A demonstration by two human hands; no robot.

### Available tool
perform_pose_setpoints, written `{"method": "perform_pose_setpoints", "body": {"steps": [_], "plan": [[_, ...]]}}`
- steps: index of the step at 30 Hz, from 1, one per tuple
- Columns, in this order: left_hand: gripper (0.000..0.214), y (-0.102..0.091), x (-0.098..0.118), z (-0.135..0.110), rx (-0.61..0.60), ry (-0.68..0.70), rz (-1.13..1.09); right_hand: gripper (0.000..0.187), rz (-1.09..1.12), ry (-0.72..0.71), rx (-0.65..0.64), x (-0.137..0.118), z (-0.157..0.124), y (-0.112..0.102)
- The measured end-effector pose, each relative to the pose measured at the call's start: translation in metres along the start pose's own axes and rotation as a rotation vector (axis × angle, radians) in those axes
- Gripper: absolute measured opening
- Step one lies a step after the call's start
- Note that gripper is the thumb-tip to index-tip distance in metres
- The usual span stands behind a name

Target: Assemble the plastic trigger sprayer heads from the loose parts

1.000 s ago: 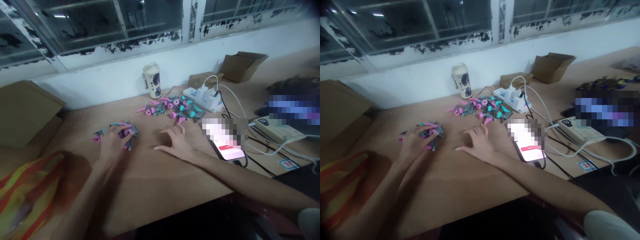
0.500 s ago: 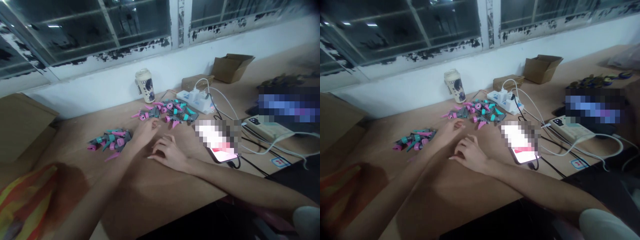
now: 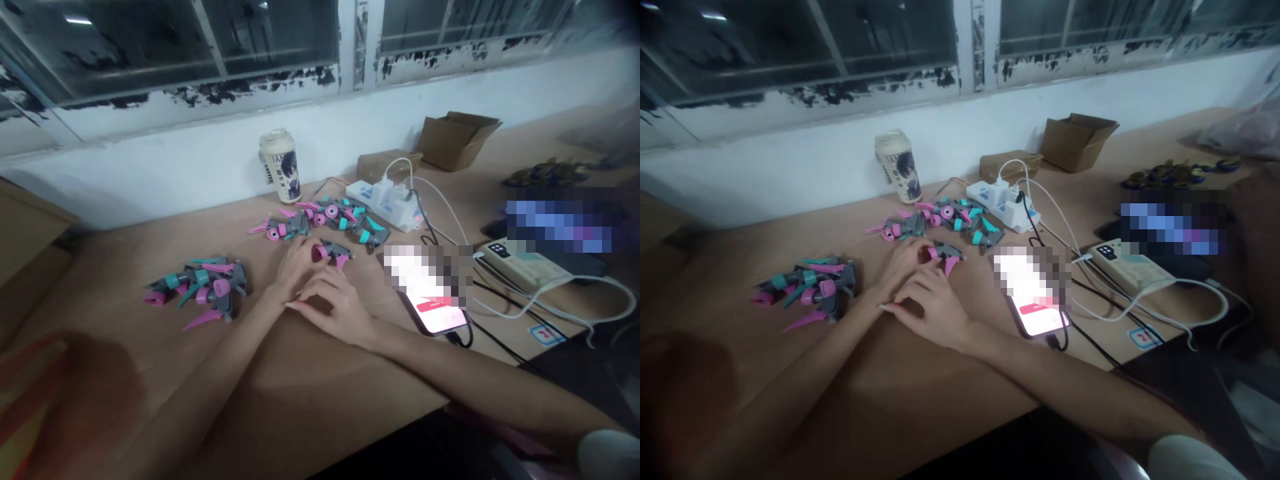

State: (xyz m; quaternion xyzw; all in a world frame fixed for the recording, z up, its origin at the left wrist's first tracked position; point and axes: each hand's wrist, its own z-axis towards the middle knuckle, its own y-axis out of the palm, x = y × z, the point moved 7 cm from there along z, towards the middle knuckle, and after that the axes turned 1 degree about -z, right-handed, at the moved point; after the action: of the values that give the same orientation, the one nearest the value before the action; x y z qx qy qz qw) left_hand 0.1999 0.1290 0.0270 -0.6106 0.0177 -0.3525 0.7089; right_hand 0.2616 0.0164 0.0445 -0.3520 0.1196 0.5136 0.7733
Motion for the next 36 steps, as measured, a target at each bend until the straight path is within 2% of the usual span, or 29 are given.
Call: {"method": "perform_pose_setpoints", "body": {"steps": [2, 3, 5, 7, 11, 14, 17, 23, 26, 30, 36], "plan": [[0.028, -0.005, 0.002, -0.025, -0.110, 0.086, -0.080, 0.019, -0.027, -0.041, -0.014, -0.002, 0.001, -0.002], [0.027, -0.012, -0.001, -0.038, -0.094, 0.074, -0.101, 0.021, -0.038, -0.061, -0.018, -0.004, 0.001, -0.003], [0.023, -0.026, -0.010, -0.066, 0.003, -0.013, -0.117, 0.021, -0.056, -0.058, -0.024, -0.003, 0.001, -0.005], [0.027, -0.036, -0.016, -0.091, 0.127, -0.085, -0.153, 0.017, -0.066, 0.009, -0.038, 0.004, 0.002, -0.005], [0.032, -0.040, -0.017, -0.123, 0.317, -0.120, -0.267, 0.018, -0.056, 0.129, -0.072, 0.015, 0.001, -0.002], [0.036, -0.037, -0.016, -0.128, 0.360, -0.085, -0.394, 0.022, -0.048, 0.083, -0.110, 0.009, -0.001, 0.002], [0.035, -0.033, -0.016, -0.126, 0.310, -0.063, -0.484, 0.026, -0.064, 0.032, -0.186, 0.002, -0.003, 0.009], [0.038, -0.030, -0.020, -0.127, 0.279, -0.122, -0.577, 0.045, -0.042, 0.066, -0.330, 0.012, -0.010, 0.018], [0.033, -0.026, -0.026, -0.127, 0.266, -0.157, -0.656, 0.046, -0.048, 0.095, -0.333, 0.018, -0.011, 0.021], [0.020, -0.020, -0.030, -0.125, 0.187, -0.182, -0.686, 0.044, -0.044, 0.138, -0.315, 0.023, -0.010, 0.022], [0.024, -0.019, -0.026, -0.124, 0.112, -0.243, -0.807, 0.044, -0.029, 0.170, -0.276, 0.024, -0.009, 0.019]]}}
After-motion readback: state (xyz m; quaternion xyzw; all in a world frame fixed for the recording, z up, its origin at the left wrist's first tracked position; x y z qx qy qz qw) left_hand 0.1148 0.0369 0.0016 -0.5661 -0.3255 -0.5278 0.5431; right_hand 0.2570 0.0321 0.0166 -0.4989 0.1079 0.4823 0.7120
